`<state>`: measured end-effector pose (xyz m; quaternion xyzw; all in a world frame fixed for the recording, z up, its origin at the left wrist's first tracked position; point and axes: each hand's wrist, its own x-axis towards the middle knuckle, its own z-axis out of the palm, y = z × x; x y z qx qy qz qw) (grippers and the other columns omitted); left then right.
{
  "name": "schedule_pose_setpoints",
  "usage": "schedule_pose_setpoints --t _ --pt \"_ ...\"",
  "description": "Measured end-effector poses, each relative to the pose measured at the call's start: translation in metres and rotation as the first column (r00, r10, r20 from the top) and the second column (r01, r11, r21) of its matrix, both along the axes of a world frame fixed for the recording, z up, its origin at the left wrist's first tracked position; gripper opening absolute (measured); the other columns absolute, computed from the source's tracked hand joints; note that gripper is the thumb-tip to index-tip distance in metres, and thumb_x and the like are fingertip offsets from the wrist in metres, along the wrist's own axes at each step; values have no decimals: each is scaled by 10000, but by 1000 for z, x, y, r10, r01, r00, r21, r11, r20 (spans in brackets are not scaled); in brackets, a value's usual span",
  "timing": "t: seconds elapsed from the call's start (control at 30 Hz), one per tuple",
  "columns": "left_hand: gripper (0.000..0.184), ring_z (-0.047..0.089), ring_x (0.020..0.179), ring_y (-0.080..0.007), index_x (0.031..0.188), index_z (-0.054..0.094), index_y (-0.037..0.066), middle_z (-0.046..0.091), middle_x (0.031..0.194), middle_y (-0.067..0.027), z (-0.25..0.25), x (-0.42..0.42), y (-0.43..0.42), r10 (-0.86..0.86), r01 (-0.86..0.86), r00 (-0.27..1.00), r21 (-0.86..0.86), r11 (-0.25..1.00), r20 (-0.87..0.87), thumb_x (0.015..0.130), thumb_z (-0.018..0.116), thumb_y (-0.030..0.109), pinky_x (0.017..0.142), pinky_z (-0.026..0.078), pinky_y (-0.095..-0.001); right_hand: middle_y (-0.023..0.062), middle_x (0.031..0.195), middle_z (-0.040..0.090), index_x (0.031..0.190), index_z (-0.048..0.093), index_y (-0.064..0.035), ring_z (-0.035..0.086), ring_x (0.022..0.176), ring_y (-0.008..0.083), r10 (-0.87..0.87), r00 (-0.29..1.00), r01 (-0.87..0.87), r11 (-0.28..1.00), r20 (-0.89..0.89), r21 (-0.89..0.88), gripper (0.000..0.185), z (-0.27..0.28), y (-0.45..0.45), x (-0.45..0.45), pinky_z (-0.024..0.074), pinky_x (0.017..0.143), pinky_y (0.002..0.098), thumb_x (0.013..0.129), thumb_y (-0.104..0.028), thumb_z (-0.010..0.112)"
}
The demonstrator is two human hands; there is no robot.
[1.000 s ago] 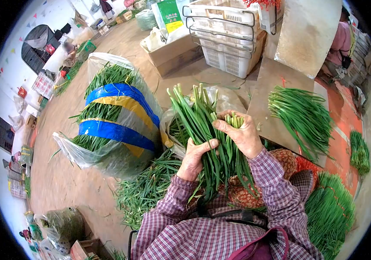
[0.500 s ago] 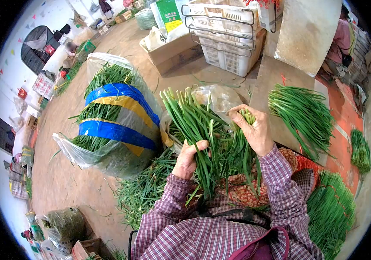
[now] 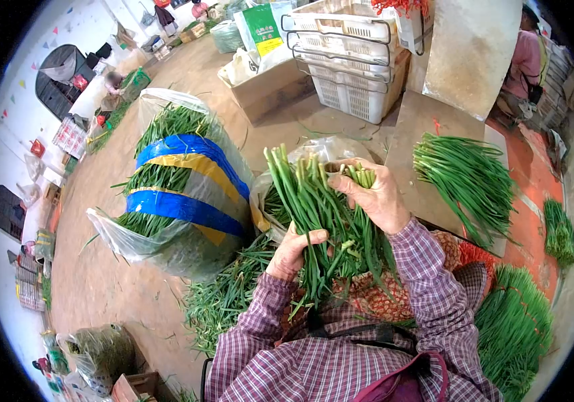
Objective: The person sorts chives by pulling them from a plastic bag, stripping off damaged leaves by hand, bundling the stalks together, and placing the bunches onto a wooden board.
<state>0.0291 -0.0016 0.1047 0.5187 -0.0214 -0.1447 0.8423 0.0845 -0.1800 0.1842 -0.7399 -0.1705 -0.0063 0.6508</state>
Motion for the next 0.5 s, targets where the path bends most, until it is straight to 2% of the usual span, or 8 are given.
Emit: schedule_pose_setpoints --t 0.1,0.2,0.27,0.33,0.37,0.4,0.47,0.5 --pt "424 617 679 -189 1094 520 5 614 900 -90 10 -5 -5 22 -23 998 -22 999 -51 723 701 101 557 529 -308 77 767 636 927 650 -11 584 682 134 -29 983 34 999 181 -25 267 0 8 -1 466 638 278 783 -226 714" --pt "407 629 741 -177 1080 535 14 628 911 -79 6 -8 -6 60 -61 995 -20 998 -85 717 713 64 621 545 -312 79 821 659 900 645 -9 604 731 128 -89 973 89 996 214 9 240 -15 7 5 467 643 268 795 -218 701" --pt "428 629 804 -169 1106 535 25 631 945 -78 -2 -5 -6 154 -167 980 -98 981 -130 715 706 59 702 544 -309 72 855 669 869 650 -28 607 750 120 -102 982 101 995 161 17 210 -20 5 2 474 651 257 825 -232 670" --pt "429 625 854 -165 1125 535 24 632 973 -72 -6 -6 -6 149 -177 974 -165 970 -171 727 689 68 761 536 -317 46 844 665 897 652 -45 601 768 108 -69 997 75 958 -33 277 212 -31 0 6 481 665 237 855 -253 638" --pt "419 627 850 -172 1123 537 20 632 972 -69 -9 -4 -5 154 -197 967 -214 957 -203 736 684 81 760 538 -323 36 835 663 1000 622 -51 609 779 109 -28 995 62 934 -101 352 322 -32 -4 5 496 675 227 848 -335 638" --pt "410 629 846 -178 1121 539 16 632 972 -66 -13 -3 -4 157 -217 960 -262 940 -233 744 679 94 759 541 -328 36 835 663 1000 622 -51 609 779 109 -28 995 62 934 -101 352 322 -31 -9 6 496 675 227 848 -335 638" --pt "401 631 861 -192 1117 542 2 630 996 -85 -17 1 1 161 -220 961 -270 937 -223 757 670 125 770 541 -339 31 842 662 1076 571 -51 618 784 119 -125 934 229 929 -336 291 451 -31 -30 11 515 678 252 823 -417 642" --pt "398 632 876 -207 1113 545 -12 628 1021 -104 -19 3 4 168 -224 963 -279 934 -212 771 660 156 781 541 -350 23 809 654 1079 561 -61 614 742 114 -269 923 349 887 -276 302 465 -49 -46 25 519 652 259 817 -436 640"
